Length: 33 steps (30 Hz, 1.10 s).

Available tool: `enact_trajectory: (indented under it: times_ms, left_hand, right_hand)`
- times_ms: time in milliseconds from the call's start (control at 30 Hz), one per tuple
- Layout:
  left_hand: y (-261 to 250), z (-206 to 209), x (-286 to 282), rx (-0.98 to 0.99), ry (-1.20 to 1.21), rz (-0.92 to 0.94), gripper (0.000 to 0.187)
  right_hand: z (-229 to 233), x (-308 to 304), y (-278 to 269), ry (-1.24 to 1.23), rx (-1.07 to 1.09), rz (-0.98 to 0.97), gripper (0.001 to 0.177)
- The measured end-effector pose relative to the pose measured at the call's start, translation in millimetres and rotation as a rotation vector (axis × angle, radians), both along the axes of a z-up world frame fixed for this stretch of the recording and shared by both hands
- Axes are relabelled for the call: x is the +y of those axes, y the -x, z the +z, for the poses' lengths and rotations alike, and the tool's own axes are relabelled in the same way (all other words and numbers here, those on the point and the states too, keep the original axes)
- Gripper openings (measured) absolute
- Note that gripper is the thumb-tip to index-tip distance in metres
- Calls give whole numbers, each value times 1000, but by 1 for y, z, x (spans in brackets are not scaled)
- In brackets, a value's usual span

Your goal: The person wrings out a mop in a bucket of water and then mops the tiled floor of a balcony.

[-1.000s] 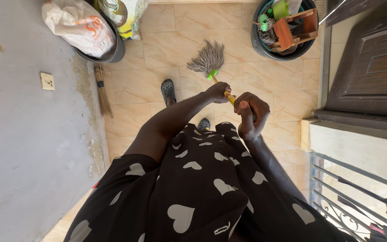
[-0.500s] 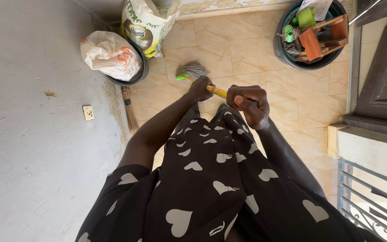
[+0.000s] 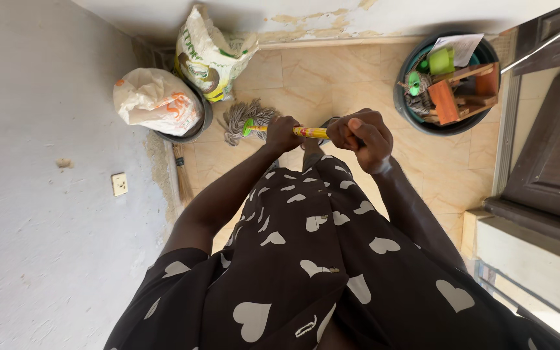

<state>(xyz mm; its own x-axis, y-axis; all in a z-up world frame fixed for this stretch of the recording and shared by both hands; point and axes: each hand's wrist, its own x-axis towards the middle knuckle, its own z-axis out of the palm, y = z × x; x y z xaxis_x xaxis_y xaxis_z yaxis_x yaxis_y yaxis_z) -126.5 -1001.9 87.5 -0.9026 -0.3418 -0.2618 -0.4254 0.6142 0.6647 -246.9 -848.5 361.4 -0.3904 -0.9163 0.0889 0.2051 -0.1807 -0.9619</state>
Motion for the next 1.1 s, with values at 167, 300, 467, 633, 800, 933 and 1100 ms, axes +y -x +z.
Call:
enact_trajectory:
  times_ms: [167,300,467,633,800,933,1100]
  left_hand:
    - [81,-39,-13,104,232,88,33]
    - [155,-58,-12,139,198,60,35]
    - [251,-42,10,199,49,-172,32]
    - [337,-38,47,217,-119,-363,30]
    - [400,-92,90,162,-247,-629,33]
    - [417,-107,102,361,-367,-639,26]
    - [411,-88,72,163,-338,-1017,21]
  right_hand:
    - [1,-14,74,113,101,119,31]
    - [2,-6,127,147,159,75,26]
    - [19,25,192,-25,281,-9,12]
    - [32,41,216,-186,418,-125,17]
    - [10,35,213,-361,513,-287,20]
    - [-4,25,207,-349,481,-609,14]
    - [1,-4,182,-353,361,-929,7]
